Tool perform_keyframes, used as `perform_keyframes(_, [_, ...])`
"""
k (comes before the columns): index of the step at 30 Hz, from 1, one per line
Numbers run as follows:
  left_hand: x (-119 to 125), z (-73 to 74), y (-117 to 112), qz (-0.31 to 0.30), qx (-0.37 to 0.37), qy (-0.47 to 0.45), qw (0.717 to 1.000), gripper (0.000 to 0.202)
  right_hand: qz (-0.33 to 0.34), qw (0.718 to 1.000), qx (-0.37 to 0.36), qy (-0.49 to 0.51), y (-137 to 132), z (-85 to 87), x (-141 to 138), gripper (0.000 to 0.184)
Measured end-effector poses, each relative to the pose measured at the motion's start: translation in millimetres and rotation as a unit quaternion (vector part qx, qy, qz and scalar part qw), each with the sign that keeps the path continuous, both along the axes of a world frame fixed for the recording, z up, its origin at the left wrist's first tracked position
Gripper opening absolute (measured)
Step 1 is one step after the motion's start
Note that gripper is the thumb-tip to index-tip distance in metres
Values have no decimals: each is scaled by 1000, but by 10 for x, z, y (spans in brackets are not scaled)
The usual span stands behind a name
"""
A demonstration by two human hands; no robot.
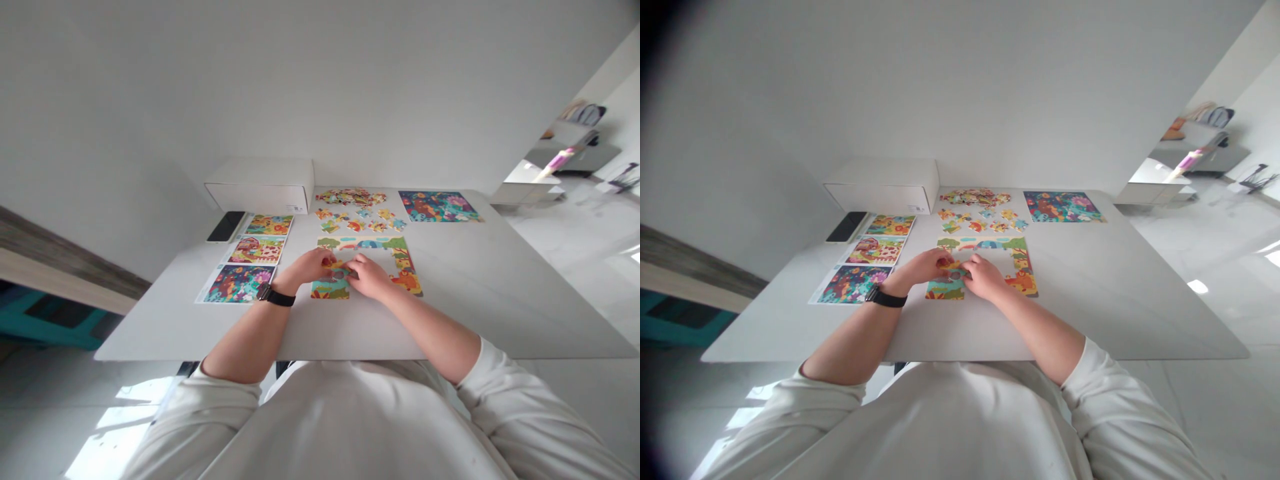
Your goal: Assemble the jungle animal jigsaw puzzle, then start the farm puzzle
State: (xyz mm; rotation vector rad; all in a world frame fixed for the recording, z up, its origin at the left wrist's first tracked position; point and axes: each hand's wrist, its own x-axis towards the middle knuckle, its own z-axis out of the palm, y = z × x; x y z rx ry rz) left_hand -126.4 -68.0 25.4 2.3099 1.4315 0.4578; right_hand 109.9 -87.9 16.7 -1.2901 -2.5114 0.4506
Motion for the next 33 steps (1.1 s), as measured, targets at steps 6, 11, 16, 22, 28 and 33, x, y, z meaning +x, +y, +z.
perform_keyframes(6, [-8,-5,1,11,-11,3,1000,32,1,1000,-3,-3,-13,37,-9,28])
perform_keyframes(11, [-10,-23,5,9,-11,1,1000,28,1,1000,0,-12,-18,67,-9,28])
perform_keyframes(16, [-2,-22,11,1,-5,11,1000,26,2,1000,3,-27,-14,74,-12,30])
perform_keyframes(22, [32,-8,9,8,8,25,1000,19,9,999,10,-42,10,77,-25,31])
perform_keyframes(28, [61,-50,27,43,6,27,999,20,14,999,7,-39,-17,98,-17,31])
perform_keyframes(33, [46,-103,77,67,-7,1,998,15,21,999,12,-42,-39,110,-4,31])
